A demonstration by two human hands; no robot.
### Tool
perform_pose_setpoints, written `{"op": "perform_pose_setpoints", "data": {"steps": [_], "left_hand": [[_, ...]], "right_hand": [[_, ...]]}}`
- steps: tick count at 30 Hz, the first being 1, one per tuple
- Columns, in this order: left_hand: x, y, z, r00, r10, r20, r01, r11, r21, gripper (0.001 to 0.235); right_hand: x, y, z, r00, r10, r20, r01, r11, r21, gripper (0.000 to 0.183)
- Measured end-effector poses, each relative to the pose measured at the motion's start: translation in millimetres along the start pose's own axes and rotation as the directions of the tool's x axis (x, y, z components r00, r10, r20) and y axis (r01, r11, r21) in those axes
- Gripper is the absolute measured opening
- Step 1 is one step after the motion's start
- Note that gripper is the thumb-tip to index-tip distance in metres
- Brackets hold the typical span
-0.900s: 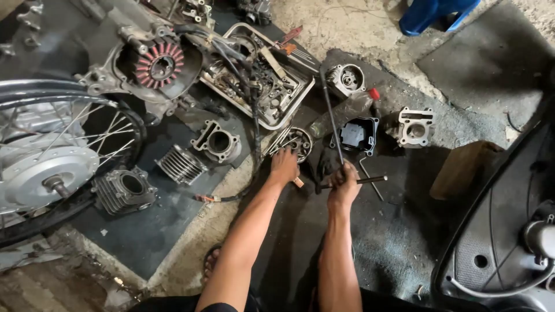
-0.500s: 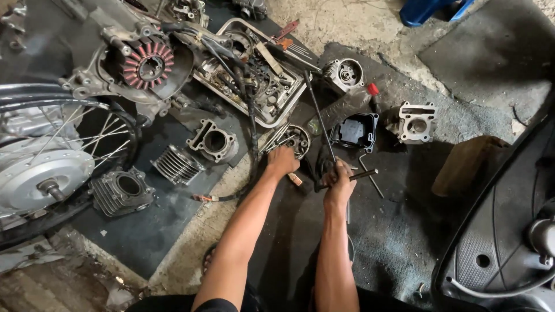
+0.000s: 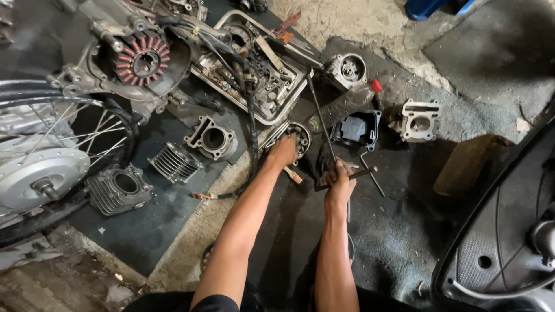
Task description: Disassembling and repairing a motorcycle engine block using hand tools.
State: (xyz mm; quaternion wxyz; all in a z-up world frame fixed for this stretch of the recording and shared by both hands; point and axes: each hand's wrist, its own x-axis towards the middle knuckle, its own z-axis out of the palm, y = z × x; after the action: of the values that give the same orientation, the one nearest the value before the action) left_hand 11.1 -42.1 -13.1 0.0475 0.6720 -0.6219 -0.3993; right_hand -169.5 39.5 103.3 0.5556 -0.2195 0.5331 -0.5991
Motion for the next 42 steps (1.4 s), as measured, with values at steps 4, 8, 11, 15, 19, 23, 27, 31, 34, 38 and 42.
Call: {"op": "perform_pose_setpoints", "data": {"steps": [4,8,11,15,19,23,27,31,34,38,42], "left_hand": [[-13,13,-27,0.996,-0.076,-0.042,0.075,0.997,-0.021,0.024],[-45,25,-78,0.969,-0.147,-0.2,0.026,0.859,-0.511,0.039],[-42,-1,-84,0.948,-0.253,-0.191,-0.029,0.529,-0.848,0.031],[-41,-32,-87,0.957,-0.242,-0.161,-0.169,-0.013,-0.986,0.025],[-75,-35,-104,0.95,-0.222,-0.217,-0.252,-0.143,-0.957,0.029],[-90,-49,-111,0.917,-0.252,-0.31,-0.38,-0.311,-0.871,0.032],[-76,-81,-102,0.865,-0.364,-0.345,-0.469,-0.343,-0.814,0.035],[-90,-77,-112,0.864,-0.398,-0.308,-0.461,-0.379,-0.803,0.034],[-83,-86,-109,0.855,-0.417,-0.309,-0.467,-0.358,-0.809,0.027],[-80,-97,-106,0.835,-0.439,-0.333,-0.519,-0.421,-0.744,0.025],[-92,-87,-115,0.82,-0.45,-0.354,-0.542,-0.413,-0.732,0.024]], "right_hand": [[8,15,-7,1.0,0.011,-0.018,-0.011,1.0,0.013,0.025],[6,8,-5,1.0,-0.01,-0.028,0.01,1.0,0.016,0.023],[5,-2,-4,0.999,0.021,-0.029,-0.02,1.0,0.015,0.021],[8,0,-7,0.997,0.08,-0.012,-0.079,0.995,0.054,0.017],[12,-2,-15,0.989,0.134,0.054,-0.138,0.987,0.08,0.015],[14,-11,-30,0.948,0.213,0.238,-0.223,0.975,0.019,0.01],[17,-4,-42,0.891,0.226,0.392,-0.235,0.972,-0.026,0.014],[15,5,-34,0.852,0.236,0.467,-0.246,0.968,-0.041,0.017],[15,12,-31,0.834,0.231,0.5,-0.239,0.97,-0.049,0.025],[16,11,-30,0.825,0.222,0.52,-0.223,0.973,-0.062,0.027],[13,8,-28,0.833,0.212,0.51,-0.196,0.977,-0.087,0.027]]}}
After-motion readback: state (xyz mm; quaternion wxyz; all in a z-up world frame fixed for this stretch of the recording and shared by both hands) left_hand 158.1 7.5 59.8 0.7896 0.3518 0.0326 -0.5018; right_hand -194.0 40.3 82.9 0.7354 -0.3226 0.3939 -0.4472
